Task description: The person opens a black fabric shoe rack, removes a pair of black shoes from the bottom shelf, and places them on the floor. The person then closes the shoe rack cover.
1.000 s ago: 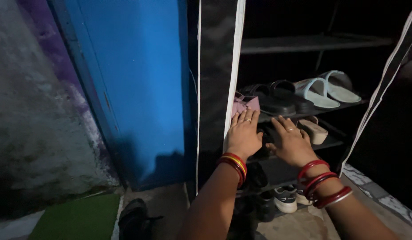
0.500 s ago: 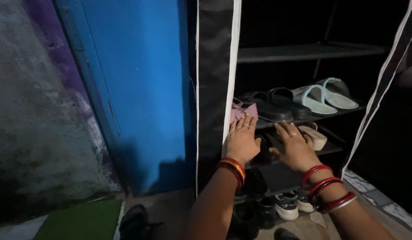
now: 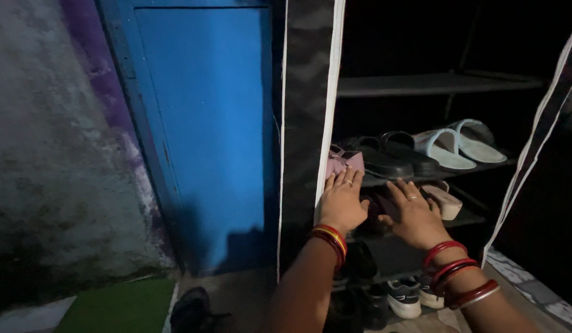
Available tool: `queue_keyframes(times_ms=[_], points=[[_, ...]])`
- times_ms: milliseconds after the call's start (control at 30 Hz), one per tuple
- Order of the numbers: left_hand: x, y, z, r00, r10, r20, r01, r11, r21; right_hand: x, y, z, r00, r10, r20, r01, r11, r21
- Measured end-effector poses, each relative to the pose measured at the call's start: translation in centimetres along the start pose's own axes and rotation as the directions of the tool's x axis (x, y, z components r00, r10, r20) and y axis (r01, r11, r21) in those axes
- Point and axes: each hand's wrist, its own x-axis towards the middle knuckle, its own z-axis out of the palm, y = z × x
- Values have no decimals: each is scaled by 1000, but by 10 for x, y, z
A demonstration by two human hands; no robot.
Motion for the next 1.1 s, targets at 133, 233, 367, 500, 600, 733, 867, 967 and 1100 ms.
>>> queue_keyframes(times_ms=[133,233,367,500,600,733,867,967,1100], points=[[-2,-2,5,1000,19,-14,-19,1000,-15,-7,9,2,1000,21,10,-21,1000,-11],[1,-2,6,999,31,-20,-31,999,-8,-7,19,-5,1000,13,3,-13,1000,-20],[0,-3,8,1000,23,-18,-23,1000,3,-3,23,-12,999,-7,-38,6,1000,-30],[0,-3,10,999,28,-25,-28,999,17,0,16,-8,999,-3,-35,3,1000,10],[1,-5,10,999,25,-23,-25,1000,5,-2,8,-5,1000,12,15,-12,999,-45],[-1,-3,8,999,18,-38,-18,1000,-3,-4,1,-4,1000,-29,-10,29,1000,-6],[-3,1,3,1000,0,2,0,1000,-2,-3,5,-8,1000,-26,0,26,1000,-5],[-5,1,-2,1000,2,10,-2,1000,1,-3,10,-8,1000,-20,-7,20,1000,6],[-3,3,-3,1000,-10,7,10,1000,3,-8,20,-7,1000,-17,-19,17,1000,22]])
